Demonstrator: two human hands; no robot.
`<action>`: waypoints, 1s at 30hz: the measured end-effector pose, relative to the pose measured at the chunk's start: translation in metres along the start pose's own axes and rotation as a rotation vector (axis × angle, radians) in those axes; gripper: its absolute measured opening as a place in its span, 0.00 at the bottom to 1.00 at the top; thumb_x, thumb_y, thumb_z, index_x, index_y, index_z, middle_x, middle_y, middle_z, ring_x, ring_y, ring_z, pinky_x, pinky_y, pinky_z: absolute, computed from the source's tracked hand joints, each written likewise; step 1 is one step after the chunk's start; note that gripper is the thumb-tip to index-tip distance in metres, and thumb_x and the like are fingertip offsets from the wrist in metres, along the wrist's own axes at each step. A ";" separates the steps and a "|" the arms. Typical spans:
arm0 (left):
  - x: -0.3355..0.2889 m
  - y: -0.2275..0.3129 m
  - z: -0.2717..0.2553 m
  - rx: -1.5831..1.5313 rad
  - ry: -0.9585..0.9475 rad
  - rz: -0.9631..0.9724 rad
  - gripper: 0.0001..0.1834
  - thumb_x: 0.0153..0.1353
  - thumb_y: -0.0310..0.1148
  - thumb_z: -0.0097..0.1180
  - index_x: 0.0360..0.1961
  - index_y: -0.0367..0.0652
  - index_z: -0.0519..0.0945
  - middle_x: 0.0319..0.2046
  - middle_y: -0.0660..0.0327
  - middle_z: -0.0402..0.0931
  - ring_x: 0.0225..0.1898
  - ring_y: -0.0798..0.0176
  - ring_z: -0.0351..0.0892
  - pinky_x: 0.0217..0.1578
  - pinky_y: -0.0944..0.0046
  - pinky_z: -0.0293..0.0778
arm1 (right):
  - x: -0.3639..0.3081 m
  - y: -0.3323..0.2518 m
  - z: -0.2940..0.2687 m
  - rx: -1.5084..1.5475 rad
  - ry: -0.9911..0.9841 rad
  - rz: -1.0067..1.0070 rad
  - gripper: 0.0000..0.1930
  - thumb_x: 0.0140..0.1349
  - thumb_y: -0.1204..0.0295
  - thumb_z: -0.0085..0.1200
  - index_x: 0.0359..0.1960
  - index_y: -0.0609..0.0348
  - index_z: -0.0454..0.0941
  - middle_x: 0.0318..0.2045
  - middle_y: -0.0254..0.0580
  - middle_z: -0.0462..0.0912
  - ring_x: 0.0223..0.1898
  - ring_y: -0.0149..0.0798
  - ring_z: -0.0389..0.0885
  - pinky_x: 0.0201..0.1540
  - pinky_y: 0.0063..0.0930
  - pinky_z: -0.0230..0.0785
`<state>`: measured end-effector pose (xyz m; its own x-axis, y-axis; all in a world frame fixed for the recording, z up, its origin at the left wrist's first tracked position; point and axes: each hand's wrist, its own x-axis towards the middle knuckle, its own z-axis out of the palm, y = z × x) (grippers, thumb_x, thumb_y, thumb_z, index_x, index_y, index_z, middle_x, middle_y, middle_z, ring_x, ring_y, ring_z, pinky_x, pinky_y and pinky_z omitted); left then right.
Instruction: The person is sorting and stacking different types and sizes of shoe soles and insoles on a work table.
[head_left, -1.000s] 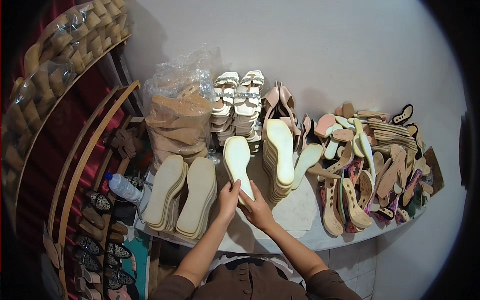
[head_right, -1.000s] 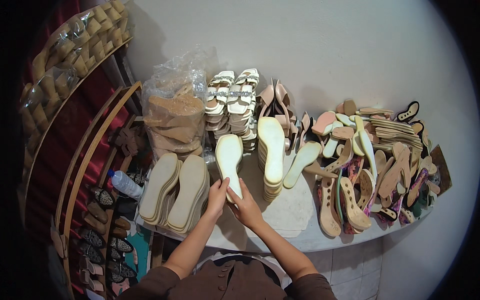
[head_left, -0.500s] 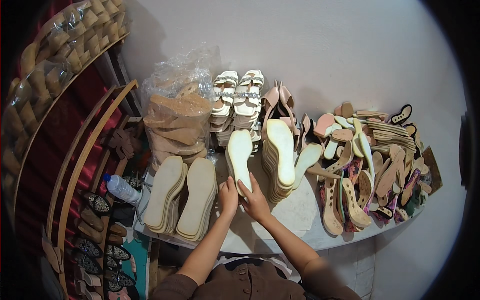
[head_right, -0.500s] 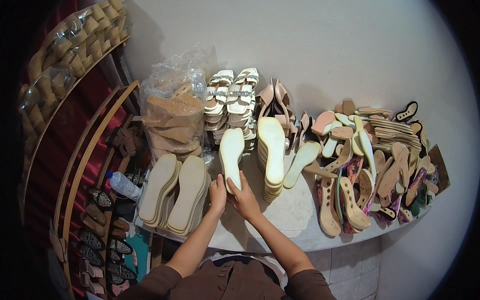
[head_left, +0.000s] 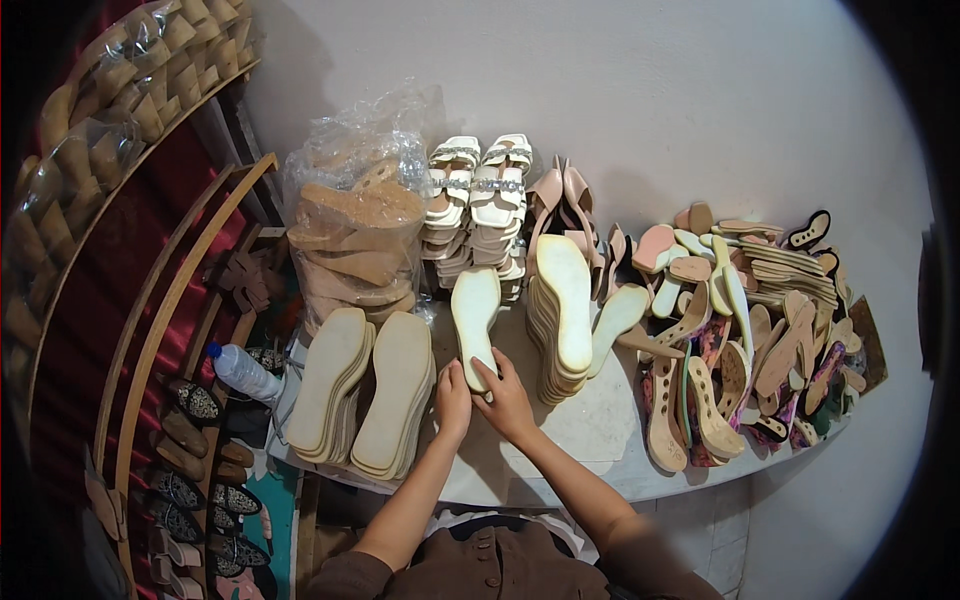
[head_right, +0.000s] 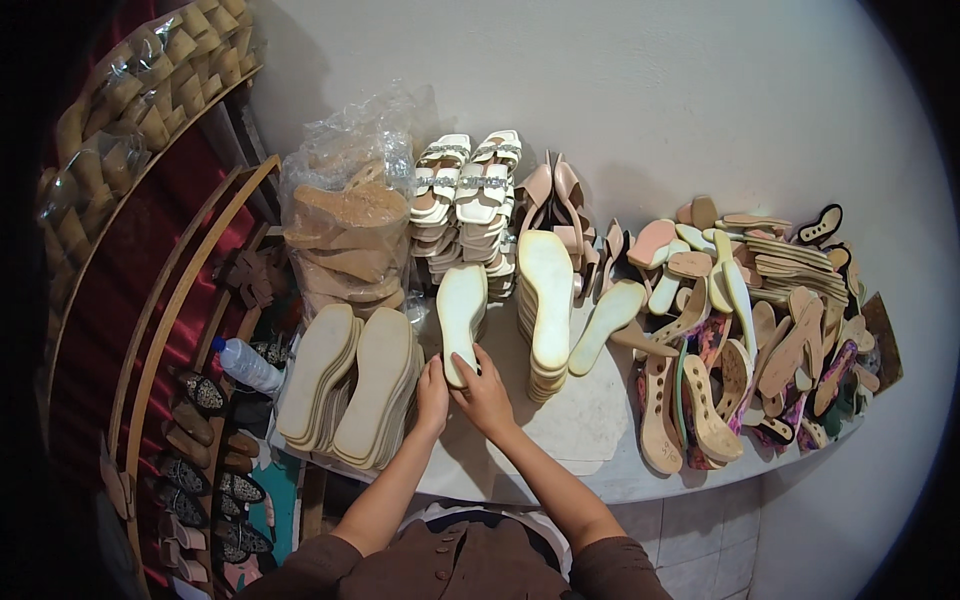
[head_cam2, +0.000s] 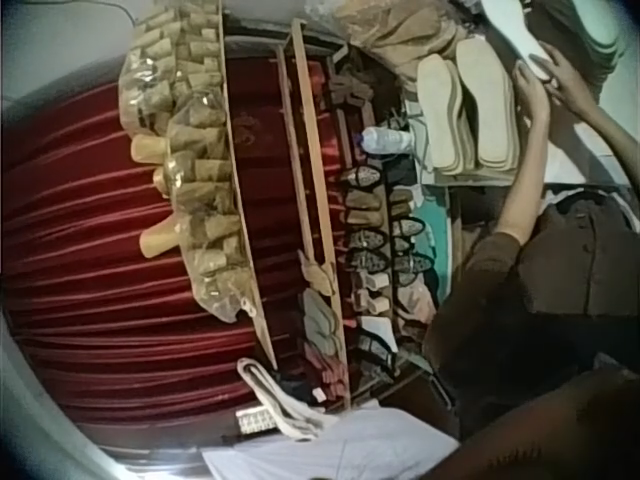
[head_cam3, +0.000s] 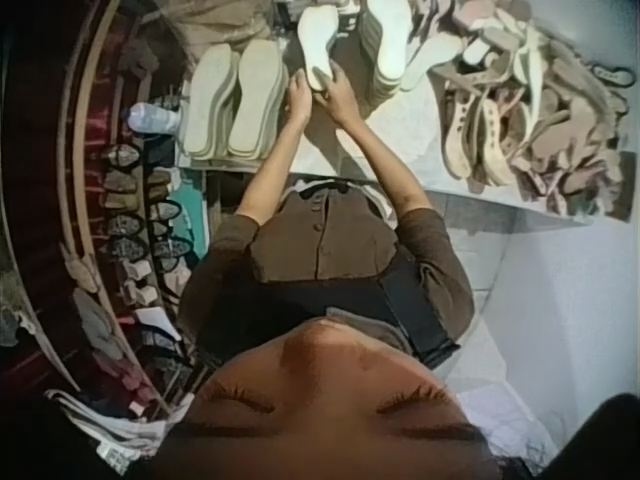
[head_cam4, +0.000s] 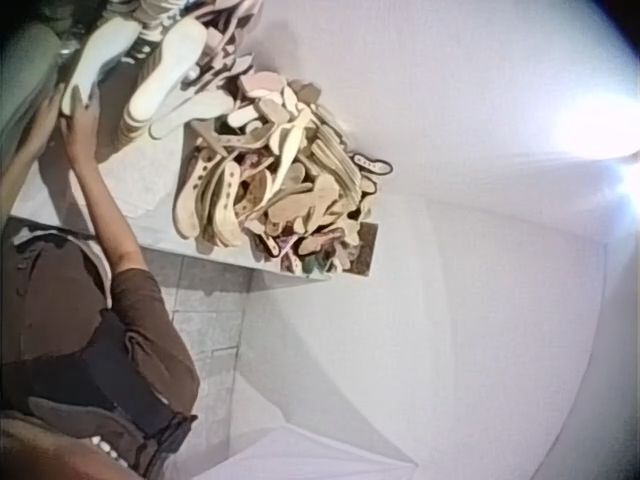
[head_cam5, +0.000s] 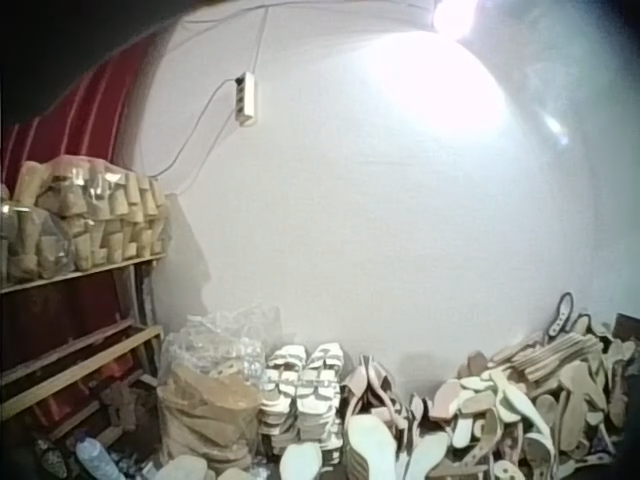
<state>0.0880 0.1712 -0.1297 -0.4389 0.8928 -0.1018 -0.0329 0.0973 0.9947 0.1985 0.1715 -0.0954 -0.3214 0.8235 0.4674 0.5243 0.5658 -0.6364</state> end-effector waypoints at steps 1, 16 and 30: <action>0.000 0.001 0.000 -0.007 -0.002 -0.017 0.26 0.65 0.46 0.33 0.51 0.33 0.68 0.50 0.47 0.68 0.53 0.51 0.67 0.53 0.62 0.60 | 0.000 0.000 0.002 -0.006 0.013 0.017 0.32 0.42 0.73 0.62 0.54 0.47 0.68 0.56 0.56 0.59 0.54 0.56 0.65 0.53 0.39 0.62; -0.008 0.009 0.005 -0.111 -0.082 0.026 0.30 0.66 0.48 0.30 0.61 0.35 0.56 0.59 0.49 0.58 0.60 0.57 0.57 0.58 0.65 0.52 | -0.014 0.030 0.020 0.947 0.011 0.310 0.38 0.59 0.60 0.42 0.65 0.60 0.35 0.67 0.47 0.36 0.68 0.42 0.33 0.66 0.32 0.26; -0.006 0.001 0.010 -0.245 -0.204 0.010 0.29 0.68 0.47 0.22 0.62 0.36 0.52 0.60 0.52 0.54 0.61 0.58 0.53 0.59 0.64 0.50 | 0.001 0.024 0.036 0.912 -0.047 0.464 0.30 0.66 0.59 0.28 0.65 0.60 0.37 0.66 0.45 0.40 0.67 0.38 0.36 0.65 0.28 0.30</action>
<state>0.0997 0.1708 -0.1280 -0.2519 0.9654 -0.0680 -0.2554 0.0015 0.9668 0.1827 0.1872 -0.1329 -0.2801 0.9589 0.0445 -0.1883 -0.0095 -0.9821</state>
